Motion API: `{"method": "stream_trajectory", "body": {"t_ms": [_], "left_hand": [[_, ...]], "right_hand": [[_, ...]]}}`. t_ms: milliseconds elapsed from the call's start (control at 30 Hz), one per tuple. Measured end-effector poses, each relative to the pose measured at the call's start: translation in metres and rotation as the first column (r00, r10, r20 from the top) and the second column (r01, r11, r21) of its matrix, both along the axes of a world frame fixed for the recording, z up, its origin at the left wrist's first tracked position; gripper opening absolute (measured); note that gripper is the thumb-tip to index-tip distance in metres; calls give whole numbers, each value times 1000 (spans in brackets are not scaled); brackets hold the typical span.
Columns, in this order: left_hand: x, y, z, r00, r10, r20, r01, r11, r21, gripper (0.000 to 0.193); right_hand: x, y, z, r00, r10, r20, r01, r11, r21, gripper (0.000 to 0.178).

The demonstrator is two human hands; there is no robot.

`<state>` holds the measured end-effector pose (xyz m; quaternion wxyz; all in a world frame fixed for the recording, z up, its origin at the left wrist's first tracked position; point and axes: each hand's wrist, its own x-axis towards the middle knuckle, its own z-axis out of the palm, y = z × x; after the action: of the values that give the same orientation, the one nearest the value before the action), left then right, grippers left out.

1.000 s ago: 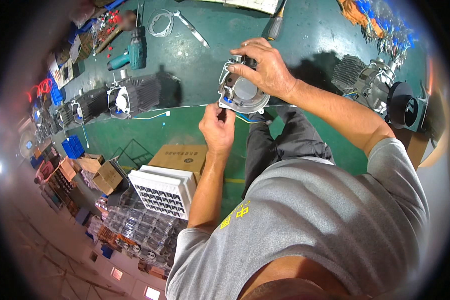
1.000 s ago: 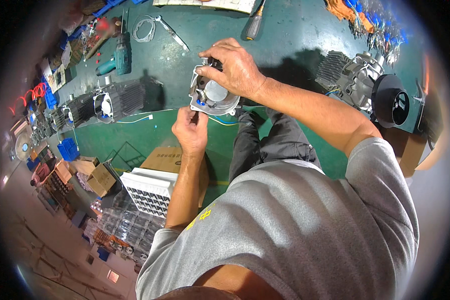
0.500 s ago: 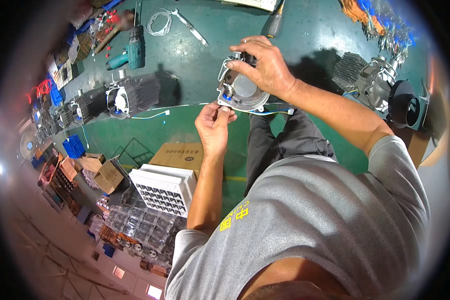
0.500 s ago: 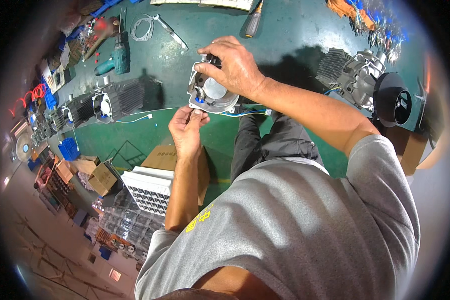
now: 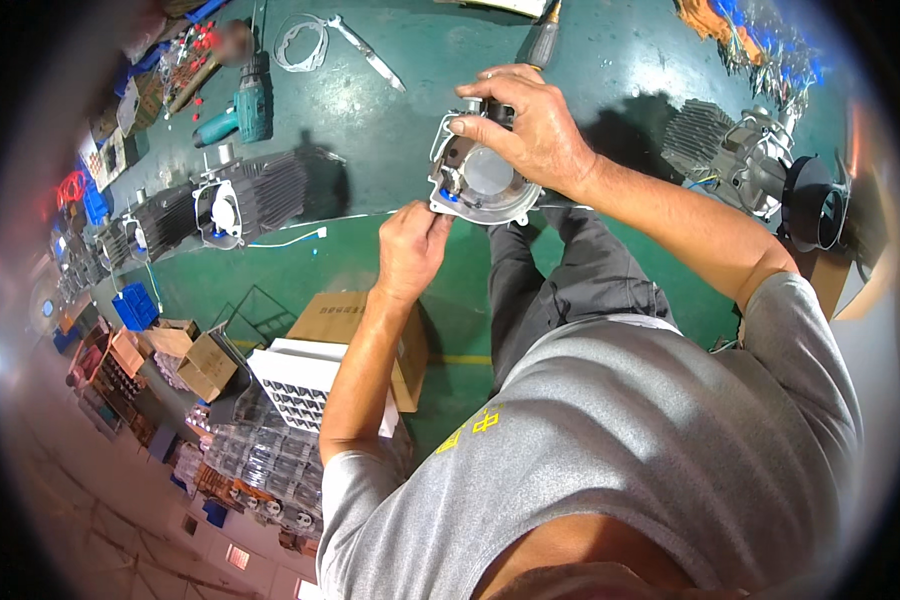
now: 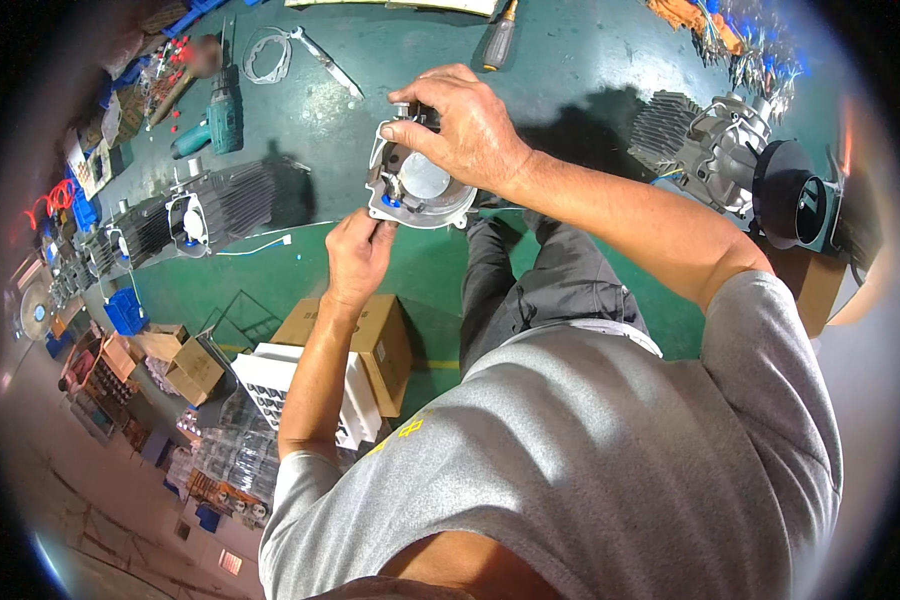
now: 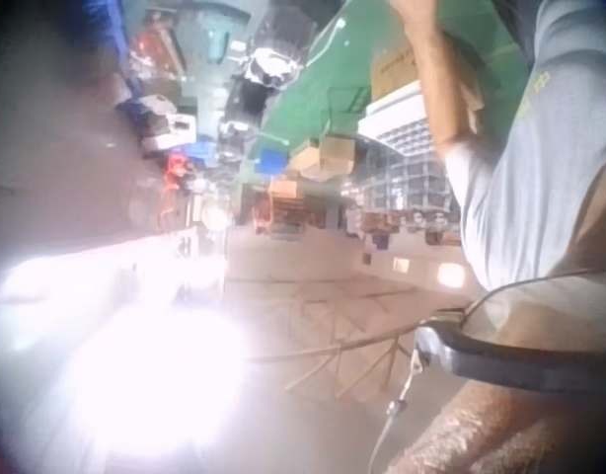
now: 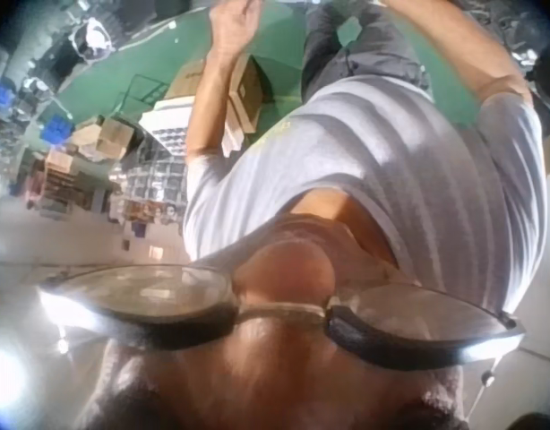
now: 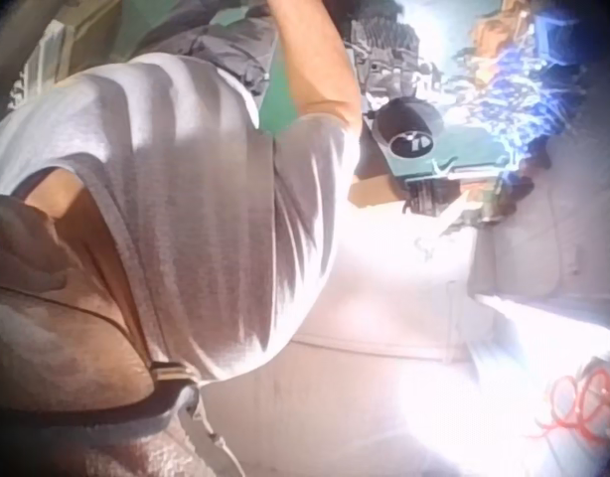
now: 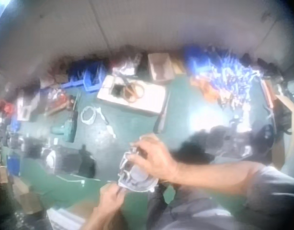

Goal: The person assembles small electronic components on a workbench. They connect wires to circular metal housings, secure them with a tool, and place the finished units on the table.

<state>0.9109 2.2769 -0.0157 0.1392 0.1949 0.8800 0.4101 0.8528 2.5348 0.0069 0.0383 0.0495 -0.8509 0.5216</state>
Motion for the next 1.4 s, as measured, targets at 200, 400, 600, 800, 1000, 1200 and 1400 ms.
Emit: {"method": "stream_trajectory", "body": {"t_ms": [200, 400, 600, 800, 1000, 1200, 1400], "left_hand": [[-3, 11, 12, 998, -3, -65, -1, 998, -63, 16], [3, 6, 22, 891, 3, 455, -110, 971, 210, 18], [7, -1, 5, 720, 7, 694, -291, 911, 294, 25], [11, 10, 2, 282, -317, 906, -713, 563, 418, 29], [21, 18, -1, 204, -425, 882, -824, 411, 388, 35], [6, 4, -1, 579, -82, 811, -436, 810, 393, 36], [12, 5, -4, 994, 31, 103, -31, 1000, 0, 21]], "right_hand": [[1, -1, -5, 994, -33, -106, 35, 999, 14, 39], [3, 3, 2, 1000, 15, 3, -15, 999, 35, 40], [0, 1, 1, 999, 35, -6, -35, 999, 37, 40], [-1, 3, -3, 999, 46, -1, -46, 999, 27, 39], [-5, 4, 1, 999, 33, 42, -33, 999, 4, 39], [-2, 1, 4, 999, 30, 15, -30, 999, 35, 40], [0, -3, -5, 996, 0, -87, 4, 999, 50, 39]]}}
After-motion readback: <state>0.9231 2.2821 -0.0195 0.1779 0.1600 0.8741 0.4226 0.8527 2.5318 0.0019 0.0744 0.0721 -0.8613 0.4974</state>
